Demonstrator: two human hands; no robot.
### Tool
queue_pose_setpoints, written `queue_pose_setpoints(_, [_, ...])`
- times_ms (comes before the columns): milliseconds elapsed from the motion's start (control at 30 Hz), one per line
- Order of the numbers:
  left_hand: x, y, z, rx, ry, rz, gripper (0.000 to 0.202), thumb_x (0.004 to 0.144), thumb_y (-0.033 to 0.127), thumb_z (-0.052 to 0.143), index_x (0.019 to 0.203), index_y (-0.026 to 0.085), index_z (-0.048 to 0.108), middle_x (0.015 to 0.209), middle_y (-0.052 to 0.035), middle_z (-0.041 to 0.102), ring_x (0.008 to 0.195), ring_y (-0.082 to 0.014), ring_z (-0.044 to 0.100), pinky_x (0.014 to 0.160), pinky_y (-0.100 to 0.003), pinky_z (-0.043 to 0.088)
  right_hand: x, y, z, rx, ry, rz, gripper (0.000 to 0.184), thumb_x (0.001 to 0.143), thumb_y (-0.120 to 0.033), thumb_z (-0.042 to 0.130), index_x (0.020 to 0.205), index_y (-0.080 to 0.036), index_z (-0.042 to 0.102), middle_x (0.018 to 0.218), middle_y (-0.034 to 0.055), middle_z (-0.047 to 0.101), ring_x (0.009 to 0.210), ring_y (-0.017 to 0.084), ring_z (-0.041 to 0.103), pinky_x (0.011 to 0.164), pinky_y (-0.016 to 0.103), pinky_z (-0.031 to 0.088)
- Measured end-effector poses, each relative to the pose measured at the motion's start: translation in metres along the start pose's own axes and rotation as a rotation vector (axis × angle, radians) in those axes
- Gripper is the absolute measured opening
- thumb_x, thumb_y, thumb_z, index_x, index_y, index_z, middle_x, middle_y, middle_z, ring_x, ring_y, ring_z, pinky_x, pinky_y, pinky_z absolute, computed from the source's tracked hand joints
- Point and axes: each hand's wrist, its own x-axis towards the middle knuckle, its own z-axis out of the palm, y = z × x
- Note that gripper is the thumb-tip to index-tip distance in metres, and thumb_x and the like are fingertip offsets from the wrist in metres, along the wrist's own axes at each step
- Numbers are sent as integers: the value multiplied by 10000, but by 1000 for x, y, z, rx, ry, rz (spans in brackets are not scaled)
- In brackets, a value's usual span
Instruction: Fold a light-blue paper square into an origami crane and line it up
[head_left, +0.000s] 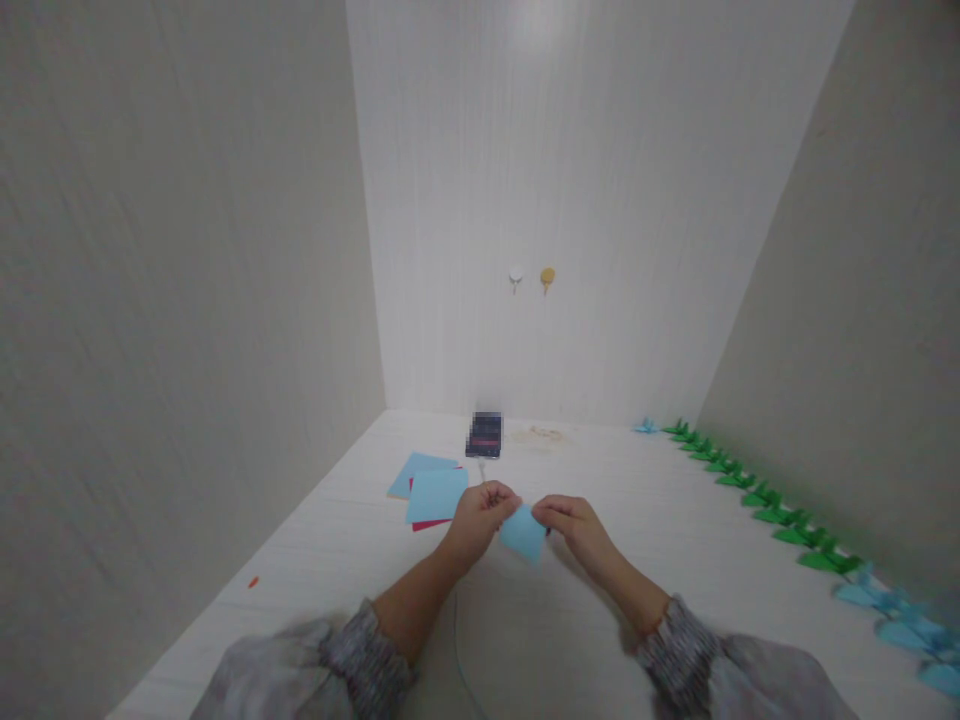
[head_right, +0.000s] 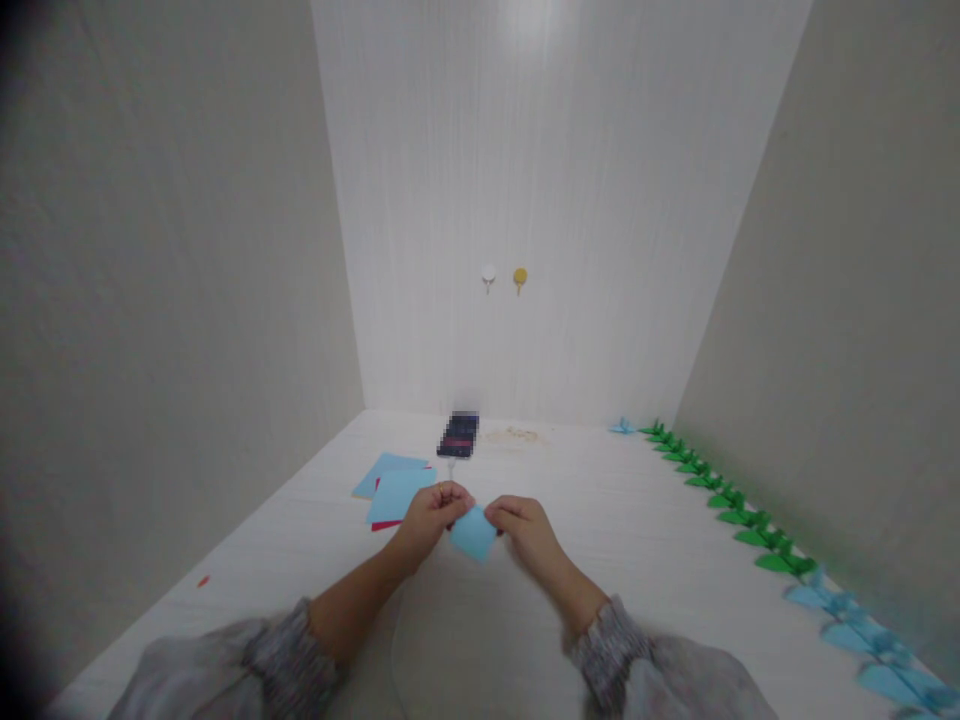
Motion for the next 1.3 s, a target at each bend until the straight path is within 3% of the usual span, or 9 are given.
queue_pose_setpoints(133, [7, -5, -10, 8, 187, 46, 243, 603, 360, 553, 622, 120, 516, 463, 57, 416, 413, -44, 333, 416, -174, 247, 1, 2, -15, -10, 97, 8, 184, 652, -250, 484, 539, -141, 580, 459, -16, 520, 480, 110, 467, 521, 223, 361])
queue_pose_setpoints(233, [8, -5, -13, 43, 219, 79, 251, 603, 371, 550, 619, 123, 517, 468, 57, 420, 420, -47, 341, 422, -174, 258, 0, 1, -18, 2, 166, -37, 191, 670, -266, 478, 564, -140, 575, 498, -8, 535, 516, 113, 476, 545, 227, 366])
queue_pose_setpoints(400, [2, -4, -5, 169, 71, 91, 246, 627, 370, 525, 633, 125, 529, 473, 47, 421, 435, -58, 354, 426, -177, 273, -1, 1, -1, -51, 82, -90, 181, 703, -289, 471, 710, -148, 585, 652, 7, 563, 630, 118, 492, 600, 223, 376])
queue_pose_setpoints(467, [0, -7, -2, 211, 8, 91, 232, 647, 358, 506, 633, 127, 531, 466, 46, 413, 434, -59, 348, 425, -177, 272, 0, 4, 5, -137, 49, -95, 169, 695, -283, 483, 688, -147, 584, 615, -3, 542, 594, 111, 476, 567, 214, 369])
queue_pose_setpoints(700, [-1, -11, 1, 229, -20, 100, 214, 647, 342, 502, 648, 129, 527, 505, 33, 448, 462, -68, 380, 446, -183, 294, 3, 11, 7, -222, 38, -76, 151, 699, -257, 466, 631, -144, 541, 533, -28, 462, 515, 89, 414, 484, 194, 330])
queue_pose_setpoints(1033, [7, -10, -4, 131, 144, 83, 232, 615, 347, 531, 626, 115, 531, 508, 29, 454, 465, -66, 375, 454, -187, 288, 6, 15, -4, -75, 54, -54, 138, 695, -248, 460, 618, -142, 503, 554, -20, 476, 550, 99, 445, 536, 205, 344])
queue_pose_setpoints(1167, [11, -13, -7, 61, 208, 76, 244, 601, 362, 544, 613, 119, 526, 501, 35, 457, 455, -63, 379, 451, -187, 285, 7, 14, -7, -42, 136, -43, 139, 691, -256, 469, 612, -146, 499, 547, -19, 479, 548, 104, 448, 550, 210, 347])
queue_pose_setpoints(1300, [9, -13, -4, 39, 191, 56, 253, 598, 373, 546, 617, 122, 514, 475, 44, 440, 424, -56, 364, 423, -182, 272, 6, 14, -1, -2, 108, -49, 190, 727, -308, 437, 659, -149, 517, 589, -7, 501, 580, 110, 459, 567, 214, 356])
